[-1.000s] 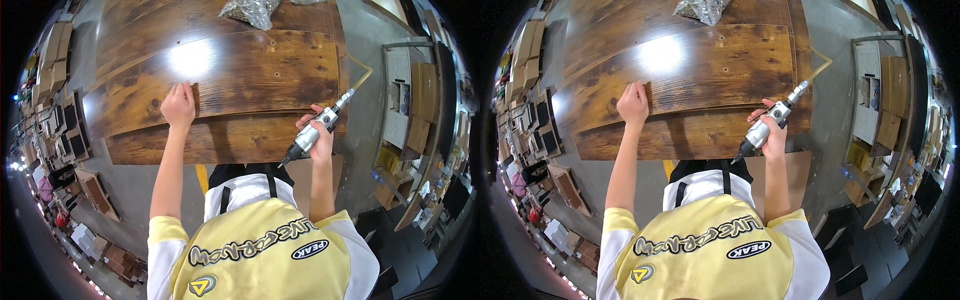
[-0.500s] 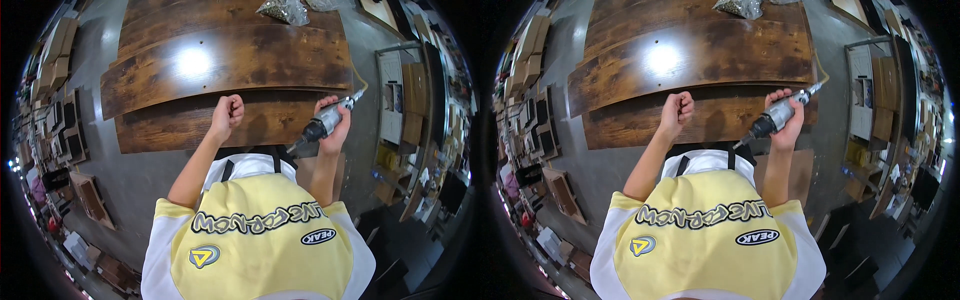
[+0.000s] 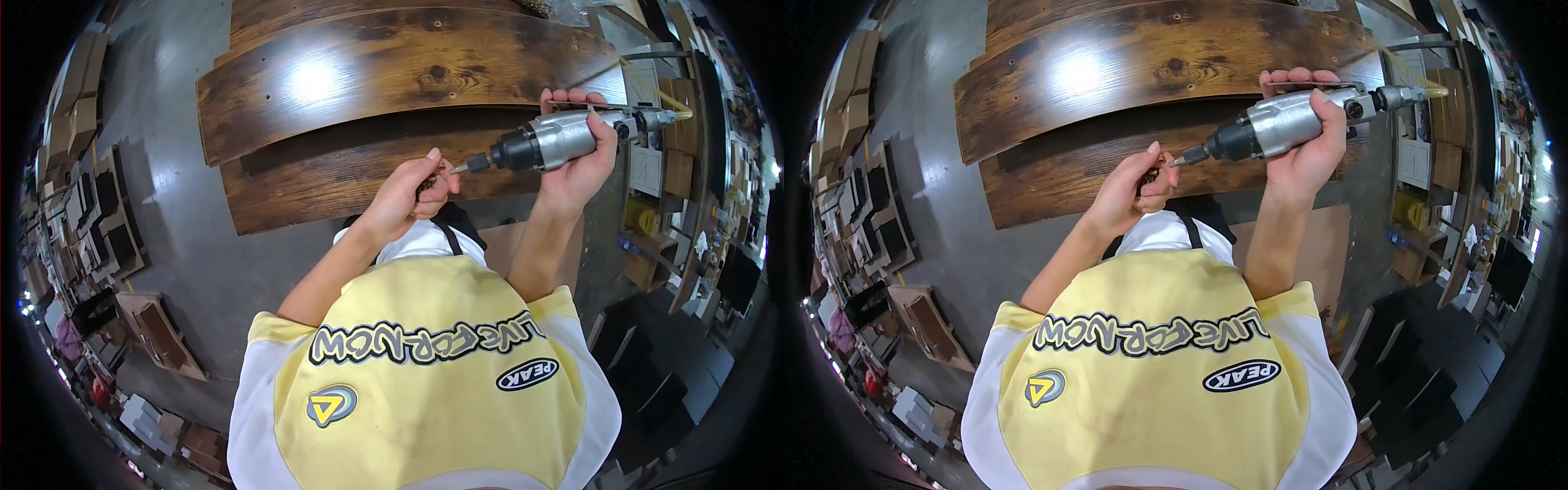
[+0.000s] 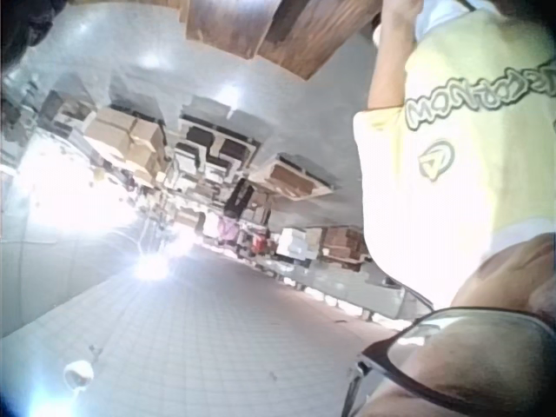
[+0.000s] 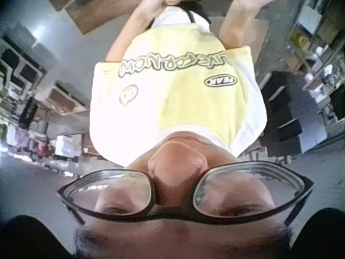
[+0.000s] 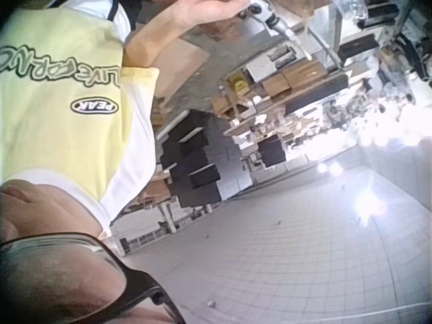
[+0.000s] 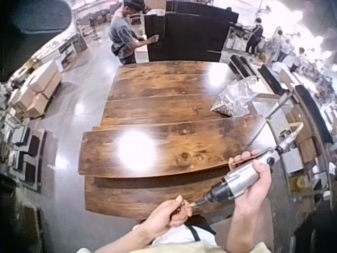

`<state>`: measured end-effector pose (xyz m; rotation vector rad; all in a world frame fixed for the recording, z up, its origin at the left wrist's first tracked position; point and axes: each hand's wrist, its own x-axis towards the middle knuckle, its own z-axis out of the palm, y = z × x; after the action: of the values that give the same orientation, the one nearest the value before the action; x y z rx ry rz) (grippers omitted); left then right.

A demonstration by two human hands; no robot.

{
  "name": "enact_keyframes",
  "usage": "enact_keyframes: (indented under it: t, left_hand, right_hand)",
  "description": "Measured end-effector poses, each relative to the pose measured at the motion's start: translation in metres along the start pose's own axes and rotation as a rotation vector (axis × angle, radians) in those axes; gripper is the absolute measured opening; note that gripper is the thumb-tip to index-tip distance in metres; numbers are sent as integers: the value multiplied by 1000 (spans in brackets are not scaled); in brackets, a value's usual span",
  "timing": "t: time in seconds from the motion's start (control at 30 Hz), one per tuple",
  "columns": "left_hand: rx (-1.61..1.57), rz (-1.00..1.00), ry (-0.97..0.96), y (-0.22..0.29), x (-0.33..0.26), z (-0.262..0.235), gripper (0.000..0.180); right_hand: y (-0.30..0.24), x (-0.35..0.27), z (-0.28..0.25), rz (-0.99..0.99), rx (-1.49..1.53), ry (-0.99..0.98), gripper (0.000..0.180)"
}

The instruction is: Assembling wooden furniture panels by using a pneumatic screwdriver to drive screws into pre-drilled holes.

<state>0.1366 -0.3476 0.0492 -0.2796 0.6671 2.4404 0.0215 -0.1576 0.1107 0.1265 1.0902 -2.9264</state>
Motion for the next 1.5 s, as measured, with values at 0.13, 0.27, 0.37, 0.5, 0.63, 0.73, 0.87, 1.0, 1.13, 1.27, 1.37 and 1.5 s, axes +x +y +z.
enact_keyframes:
  t: [0.13, 0.27, 0.37, 0.5, 0.63, 0.73, 0.87, 1.0, 1.13, 1.27, 1.37, 1.5]
  left_hand:
    - [20, 24, 107, 6, -11, 0, 48]
    - [-23, -9, 121, 6, -14, -5, 50]
    - [-21, 3, 129, 8, -16, -4, 48]
    - [-30, 13, 108, 7, -17, -6, 46]
    - [-84, 17, 100, 4, -14, -7, 47]
    - [-158, 10, 87, 2, -12, -5, 47]
    - [-121, -18, 74, -6, -8, -6, 47]
    - [-37, 9, 110, -10, -4, -12, 40]
    - [475, 96, 290, -1, 2, -16, 27]
    - [976, 333, 177, 12, 11, -21, 28]
    - [1231, 222, 178, 26, 11, -7, 23]
    - [1445, 390, 186, 19, 21, -10, 19]
  right_hand:
    - [15, -12, 14, -27, -57, -113, 27]
    - [22, -13, 18, -84, -87, -79, 26]
    - [23, -11, 15, -109, -90, -68, 25]
    - [27, -13, 18, -151, -136, -65, 24]
    - [28, -14, 17, -165, -128, -28, 24]
    - [29, -15, 12, -187, -111, 1, 24]
    - [24, -17, 6, -174, -115, -21, 24]
    - [19, -16, 1, -183, -109, -1, 24]
    - [14, -15, 0, -167, -150, 11, 23]
    - [12, -5, -2, -158, -197, -18, 23]
    - [10, -1, -3, -171, -233, -34, 28]
    - [12, 7, -4, -164, -252, -52, 29]
